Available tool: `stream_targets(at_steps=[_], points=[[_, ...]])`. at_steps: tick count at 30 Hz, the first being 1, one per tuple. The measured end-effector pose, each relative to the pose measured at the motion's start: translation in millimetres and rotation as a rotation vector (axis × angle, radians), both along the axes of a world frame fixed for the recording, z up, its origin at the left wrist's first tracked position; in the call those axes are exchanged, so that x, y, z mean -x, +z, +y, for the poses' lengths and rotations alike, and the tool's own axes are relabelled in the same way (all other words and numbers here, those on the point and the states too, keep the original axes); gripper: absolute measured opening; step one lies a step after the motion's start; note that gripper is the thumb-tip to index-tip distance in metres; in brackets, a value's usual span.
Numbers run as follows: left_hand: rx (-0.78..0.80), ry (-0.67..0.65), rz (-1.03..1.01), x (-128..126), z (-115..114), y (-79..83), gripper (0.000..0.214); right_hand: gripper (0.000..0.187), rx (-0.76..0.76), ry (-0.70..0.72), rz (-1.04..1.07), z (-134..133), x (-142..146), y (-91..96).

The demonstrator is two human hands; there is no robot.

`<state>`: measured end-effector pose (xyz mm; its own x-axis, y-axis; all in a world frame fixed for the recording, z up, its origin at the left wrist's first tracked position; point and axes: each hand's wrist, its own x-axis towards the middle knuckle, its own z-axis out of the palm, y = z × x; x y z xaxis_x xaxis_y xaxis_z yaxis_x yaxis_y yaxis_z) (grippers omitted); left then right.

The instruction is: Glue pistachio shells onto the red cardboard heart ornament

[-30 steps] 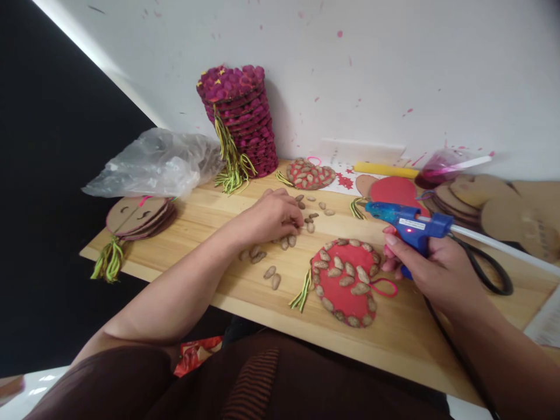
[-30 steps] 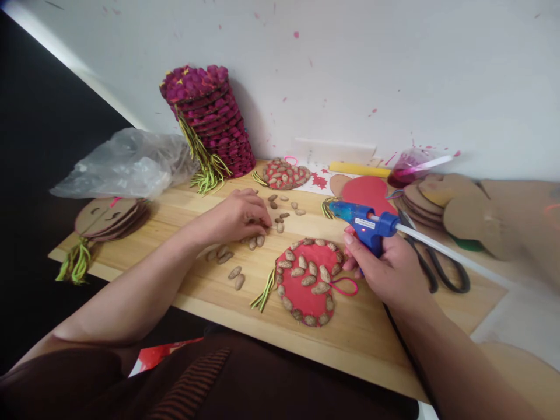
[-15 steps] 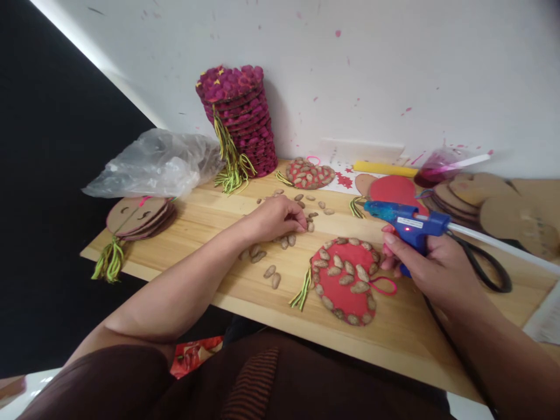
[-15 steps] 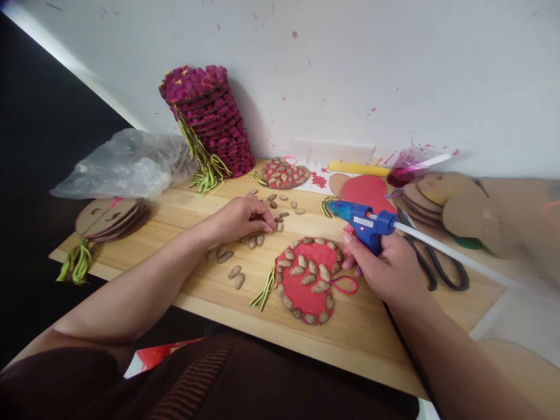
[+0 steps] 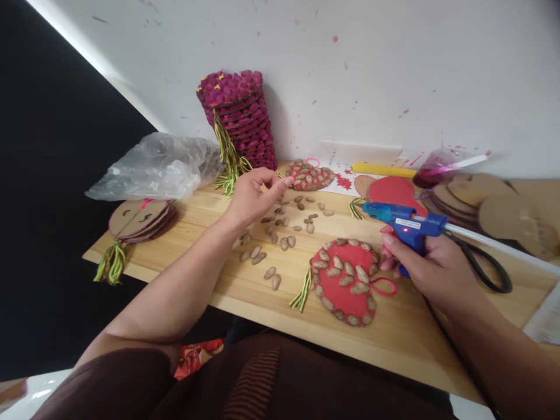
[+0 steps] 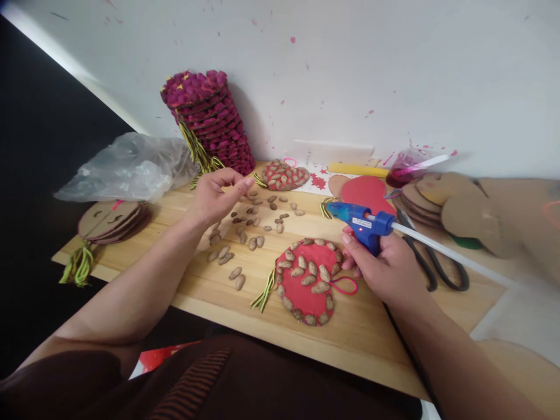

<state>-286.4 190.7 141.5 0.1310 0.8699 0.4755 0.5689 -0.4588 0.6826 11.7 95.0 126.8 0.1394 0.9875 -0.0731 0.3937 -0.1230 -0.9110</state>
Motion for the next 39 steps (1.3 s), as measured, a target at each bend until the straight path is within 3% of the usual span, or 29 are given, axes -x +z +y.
stream_targets(at_steps=[3, 6, 9, 12, 14, 28, 34, 39], points=[[-0.058, 0.117, -0.036, 4, 0, 5.5, 0.031, 0.03, 0.008, 0.011, 0.0, 1, -1, -2.1], [-0.097, 0.097, -0.038, 6, -1, 6.3, 0.015, 0.031, -0.01, 0.005, 0.008, 2, -1, -4.7], [-0.034, -0.105, 0.081, 6, -3, 4.8, 0.012, 0.031, -0.01, 0.005, 0.012, 3, -1, -6.0], [0.04, -0.361, 0.35, 2, -7, 3.0, 0.009, 0.03, -0.002, 0.014, 0.002, 3, -1, -5.7], [0.058, -0.431, 0.495, -1, -10, 2.0, 0.006, 0.029, -0.009, 0.018, -0.002, 3, -1, -5.2], [0.066, -0.372, 0.598, -9, -11, -7.0, 0.005, 0.029, -0.004, 0.0, 0.012, 0, 3, 1.1], [0.029, -0.327, 0.575, -3, -10, -1.8, 0.011, 0.027, -0.019, 0.024, 0.005, 1, 2, -0.2], [0.036, -0.381, 0.592, -2, -13, 2.5, 0.009, 0.028, -0.028, 0.006, -0.012, 2, 3, 1.7]])
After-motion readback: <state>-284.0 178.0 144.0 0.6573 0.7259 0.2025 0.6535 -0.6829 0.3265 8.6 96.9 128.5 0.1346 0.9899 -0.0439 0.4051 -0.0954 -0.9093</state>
